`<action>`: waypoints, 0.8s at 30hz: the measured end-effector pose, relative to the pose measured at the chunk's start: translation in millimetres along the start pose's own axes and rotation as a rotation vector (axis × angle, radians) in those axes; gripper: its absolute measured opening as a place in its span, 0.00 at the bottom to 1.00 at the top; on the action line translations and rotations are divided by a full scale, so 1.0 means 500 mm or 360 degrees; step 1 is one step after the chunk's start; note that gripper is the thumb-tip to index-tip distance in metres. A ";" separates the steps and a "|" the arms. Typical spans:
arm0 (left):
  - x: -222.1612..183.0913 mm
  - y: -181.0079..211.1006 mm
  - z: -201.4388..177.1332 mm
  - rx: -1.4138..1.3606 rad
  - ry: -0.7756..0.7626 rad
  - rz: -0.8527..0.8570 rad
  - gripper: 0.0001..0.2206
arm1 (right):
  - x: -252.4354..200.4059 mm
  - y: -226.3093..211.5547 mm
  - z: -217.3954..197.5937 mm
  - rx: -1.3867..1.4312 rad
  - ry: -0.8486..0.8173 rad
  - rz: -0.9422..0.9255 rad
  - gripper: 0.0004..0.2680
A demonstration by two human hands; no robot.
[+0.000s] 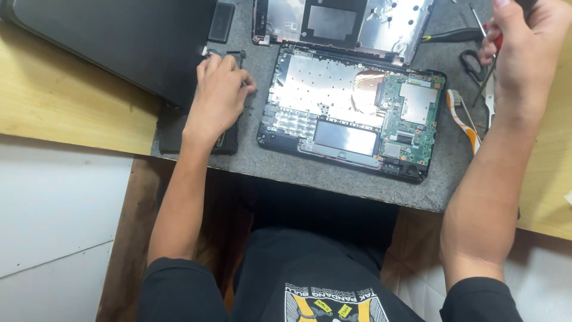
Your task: Removing a motherboard from a laptop chassis by unscrewing fasteners and lifting the component.
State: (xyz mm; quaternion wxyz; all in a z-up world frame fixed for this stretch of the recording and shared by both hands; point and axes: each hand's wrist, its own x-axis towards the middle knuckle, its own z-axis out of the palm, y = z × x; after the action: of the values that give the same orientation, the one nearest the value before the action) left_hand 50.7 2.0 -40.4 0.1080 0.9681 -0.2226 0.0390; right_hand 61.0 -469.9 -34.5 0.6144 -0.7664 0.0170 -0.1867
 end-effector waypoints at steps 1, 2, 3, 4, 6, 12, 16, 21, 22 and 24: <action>0.008 -0.006 0.001 -0.0022 0.0047 0.0036 0.06 | 0.003 -0.007 0.002 0.0176 -0.0037 0.0044 0.09; 0.018 -0.002 -0.010 -0.0023 0.0051 0.0035 0.06 | 0.003 -0.002 0.000 0.0174 -0.0038 0.0040 0.09; 0.027 0.002 -0.021 -0.0062 -0.0016 -0.0006 0.08 | 0.003 0.003 -0.001 0.0199 -0.0088 -0.0092 0.11; 0.036 0.005 -0.031 -0.0102 -0.0082 -0.0046 0.09 | 0.003 0.009 -0.003 0.0224 -0.0137 -0.0225 0.13; 0.048 0.015 -0.044 0.0002 -0.0085 -0.0018 0.07 | 0.001 0.009 -0.002 0.0106 -0.0159 -0.0282 0.14; 0.097 0.144 -0.078 -0.0452 0.0292 0.0394 0.04 | -0.031 -0.050 0.011 -0.0126 -0.0118 -0.0202 0.15; 0.161 0.299 0.009 -0.1418 0.0054 0.0614 0.20 | -0.056 -0.111 0.015 -0.0071 -0.0335 -0.0081 0.08; 0.245 0.375 0.055 -0.1633 -0.0270 0.0853 0.12 | -0.063 -0.134 0.035 -0.0122 -0.0513 -0.0266 0.07; 0.257 0.377 0.059 -0.1722 -0.0203 0.0979 0.05 | -0.063 -0.135 0.041 -0.0155 -0.0508 -0.0332 0.07; 0.243 0.363 0.051 -0.1763 -0.0262 0.0913 0.03 | -0.070 -0.161 0.061 -0.0120 -0.0532 -0.0407 0.08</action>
State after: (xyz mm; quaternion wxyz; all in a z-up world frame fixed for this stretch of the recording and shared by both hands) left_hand 80.9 -214.5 -15.3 0.5613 0.6700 -0.4683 -0.1294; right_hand 21.3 -412.9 27.2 0.5509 -0.8050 -0.1756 -0.1328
